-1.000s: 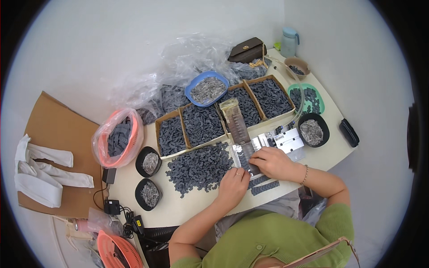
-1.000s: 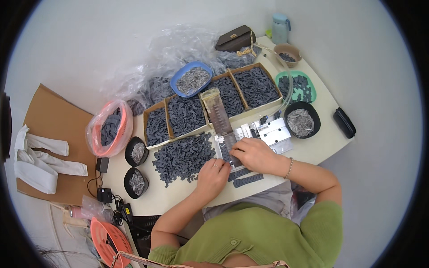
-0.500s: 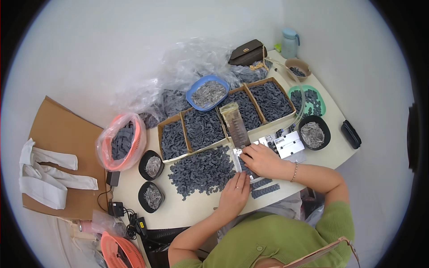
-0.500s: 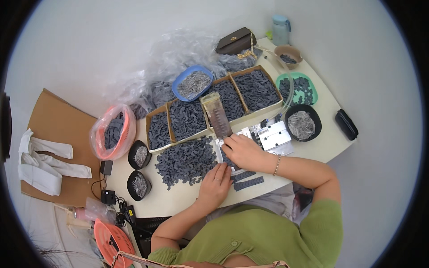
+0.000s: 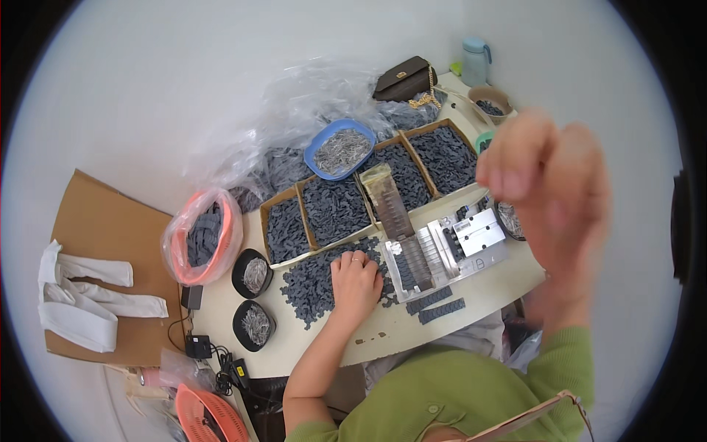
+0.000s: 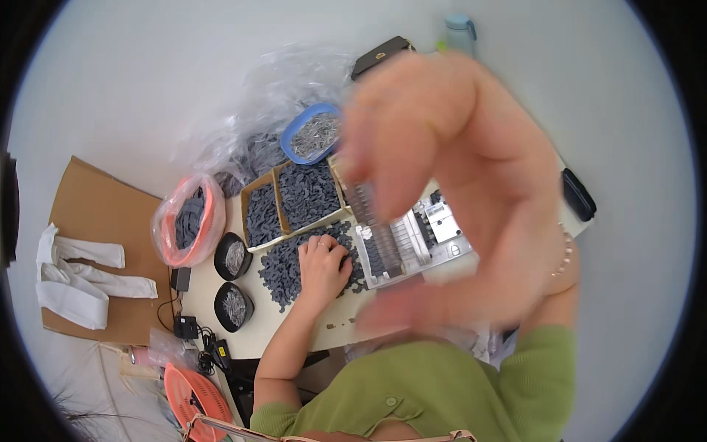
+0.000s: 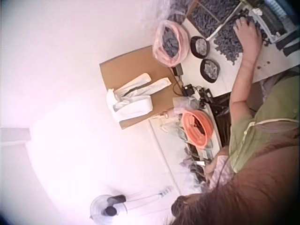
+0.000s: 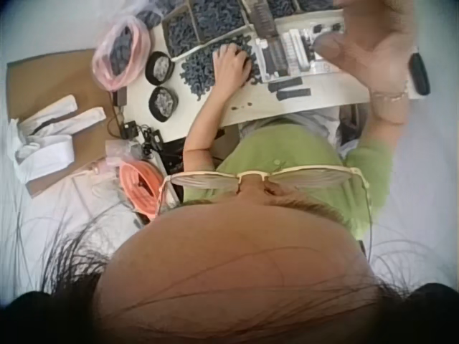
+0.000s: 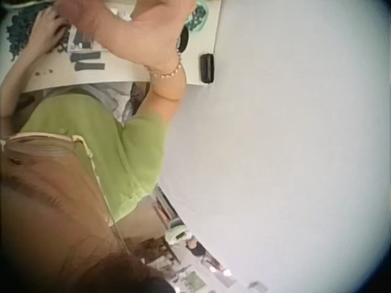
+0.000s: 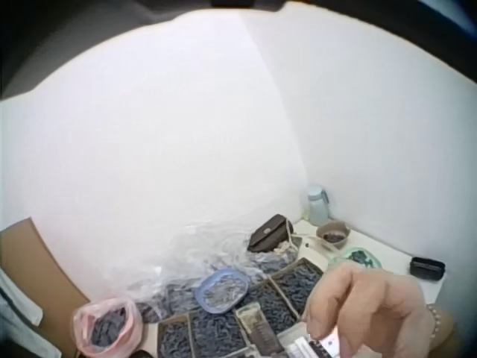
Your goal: The person picks up metal parts from several containers and places them into a metal jig or fixture on a workbench.
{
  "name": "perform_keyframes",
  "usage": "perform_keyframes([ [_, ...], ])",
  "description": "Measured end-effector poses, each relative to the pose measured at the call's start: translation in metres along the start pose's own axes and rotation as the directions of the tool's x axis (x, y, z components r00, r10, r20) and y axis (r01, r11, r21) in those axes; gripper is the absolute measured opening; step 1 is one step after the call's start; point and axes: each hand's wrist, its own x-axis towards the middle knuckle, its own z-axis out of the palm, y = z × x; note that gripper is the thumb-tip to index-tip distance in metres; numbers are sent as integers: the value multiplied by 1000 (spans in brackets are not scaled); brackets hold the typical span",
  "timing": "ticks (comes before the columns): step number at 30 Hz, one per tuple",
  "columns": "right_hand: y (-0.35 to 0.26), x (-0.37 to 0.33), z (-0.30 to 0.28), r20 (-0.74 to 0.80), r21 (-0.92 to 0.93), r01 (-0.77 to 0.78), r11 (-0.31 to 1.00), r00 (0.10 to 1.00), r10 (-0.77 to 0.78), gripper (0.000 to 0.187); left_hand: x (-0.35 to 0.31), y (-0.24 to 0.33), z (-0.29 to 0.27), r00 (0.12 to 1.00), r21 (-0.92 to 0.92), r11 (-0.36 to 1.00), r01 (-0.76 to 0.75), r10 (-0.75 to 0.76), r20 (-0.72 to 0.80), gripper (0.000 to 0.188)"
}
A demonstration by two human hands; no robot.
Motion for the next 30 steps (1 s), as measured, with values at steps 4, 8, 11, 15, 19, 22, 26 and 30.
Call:
perform_keyframes([
  [4,-25,4,23,34,327,-86,941,996,79,48,10,-1,5,998,-88,996,-26,20,-63,12],
  [8,-25,2,18,59,320,-78,944,996,62,40,7,-8,-6,988,-160,987,22,-46,-147,10],
  [11,-35,5,3,151,312,-89,946,988,43,36,2,-9,3,975,-399,901,167,-211,-67,5],
  [15,-16,5,-35,464,419,-201,886,886,-19,31,1,-9,-3,890,-899,175,403,-304,340,9],
  [19,46,-40,-3,299,-192,-366,911,862,410,29,2,5,-13,881,-908,66,413,-283,380,17],
  [22,112,-98,31,362,-463,-199,864,847,389,32,6,18,-5,909,-936,21,352,-247,336,20],
  [26,128,-106,29,344,-529,-203,824,836,427,19,9,25,-3,901,-938,-7,345,-277,334,20],
  [30,171,-85,-37,49,-695,-182,695,953,298,14,-5,10,0,947,-864,426,268,-279,157,18],
])
